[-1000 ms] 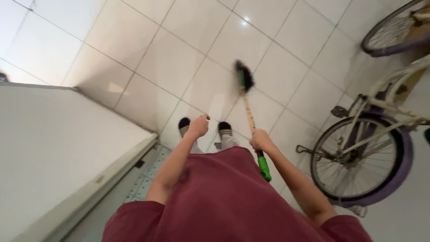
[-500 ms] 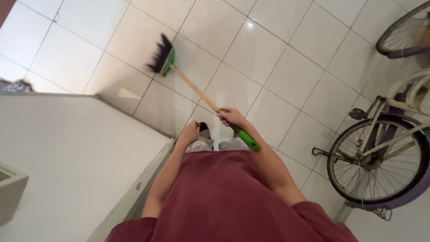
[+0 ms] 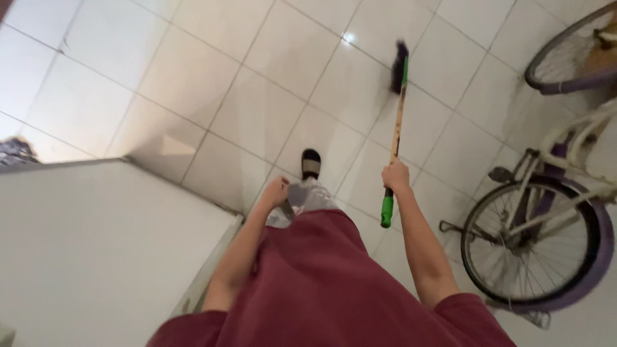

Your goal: The person sweeps the tiled floor using a broom, moving debris along the base of the wall and through a doorway.

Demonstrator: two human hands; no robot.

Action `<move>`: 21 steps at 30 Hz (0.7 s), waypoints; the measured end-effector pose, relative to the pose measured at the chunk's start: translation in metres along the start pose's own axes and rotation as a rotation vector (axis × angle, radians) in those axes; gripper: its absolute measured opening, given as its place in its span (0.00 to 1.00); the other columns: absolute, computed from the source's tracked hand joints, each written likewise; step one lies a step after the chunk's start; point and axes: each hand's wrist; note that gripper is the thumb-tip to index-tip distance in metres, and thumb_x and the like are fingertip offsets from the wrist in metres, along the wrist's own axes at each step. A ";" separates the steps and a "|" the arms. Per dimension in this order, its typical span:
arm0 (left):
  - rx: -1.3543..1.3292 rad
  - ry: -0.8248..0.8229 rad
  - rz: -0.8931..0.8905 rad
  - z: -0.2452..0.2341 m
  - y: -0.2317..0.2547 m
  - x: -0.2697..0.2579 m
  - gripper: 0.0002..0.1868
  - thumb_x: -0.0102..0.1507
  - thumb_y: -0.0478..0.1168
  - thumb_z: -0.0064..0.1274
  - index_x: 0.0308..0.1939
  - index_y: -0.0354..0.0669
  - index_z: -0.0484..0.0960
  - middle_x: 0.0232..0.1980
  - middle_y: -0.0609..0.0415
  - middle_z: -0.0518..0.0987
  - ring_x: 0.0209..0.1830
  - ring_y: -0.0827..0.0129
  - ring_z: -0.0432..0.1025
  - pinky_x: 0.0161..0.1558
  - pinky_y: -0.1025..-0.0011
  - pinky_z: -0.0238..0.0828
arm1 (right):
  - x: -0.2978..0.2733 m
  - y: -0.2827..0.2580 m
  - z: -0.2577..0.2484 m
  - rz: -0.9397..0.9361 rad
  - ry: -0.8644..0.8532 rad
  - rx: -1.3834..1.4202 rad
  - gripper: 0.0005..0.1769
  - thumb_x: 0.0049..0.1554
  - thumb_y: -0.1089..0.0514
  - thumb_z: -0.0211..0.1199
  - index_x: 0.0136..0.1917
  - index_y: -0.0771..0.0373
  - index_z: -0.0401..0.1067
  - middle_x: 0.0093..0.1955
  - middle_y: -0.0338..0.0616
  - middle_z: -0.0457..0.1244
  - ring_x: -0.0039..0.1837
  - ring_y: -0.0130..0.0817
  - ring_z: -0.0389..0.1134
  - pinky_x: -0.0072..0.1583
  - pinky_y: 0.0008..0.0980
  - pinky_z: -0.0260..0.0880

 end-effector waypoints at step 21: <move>-0.186 0.044 -0.207 -0.024 0.066 0.124 0.14 0.66 0.40 0.48 0.53 0.40 0.79 0.46 0.42 0.85 0.48 0.52 0.80 0.52 0.59 0.75 | 0.073 -0.182 0.018 -0.194 -0.651 0.584 0.21 0.59 0.58 0.61 0.66 0.62 0.71 0.29 0.35 0.58 0.25 0.22 0.56 0.27 0.29 0.56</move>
Point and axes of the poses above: each hand's wrist, its own x-axis towards the middle knuckle, its own z-axis out of the palm, y = z × x
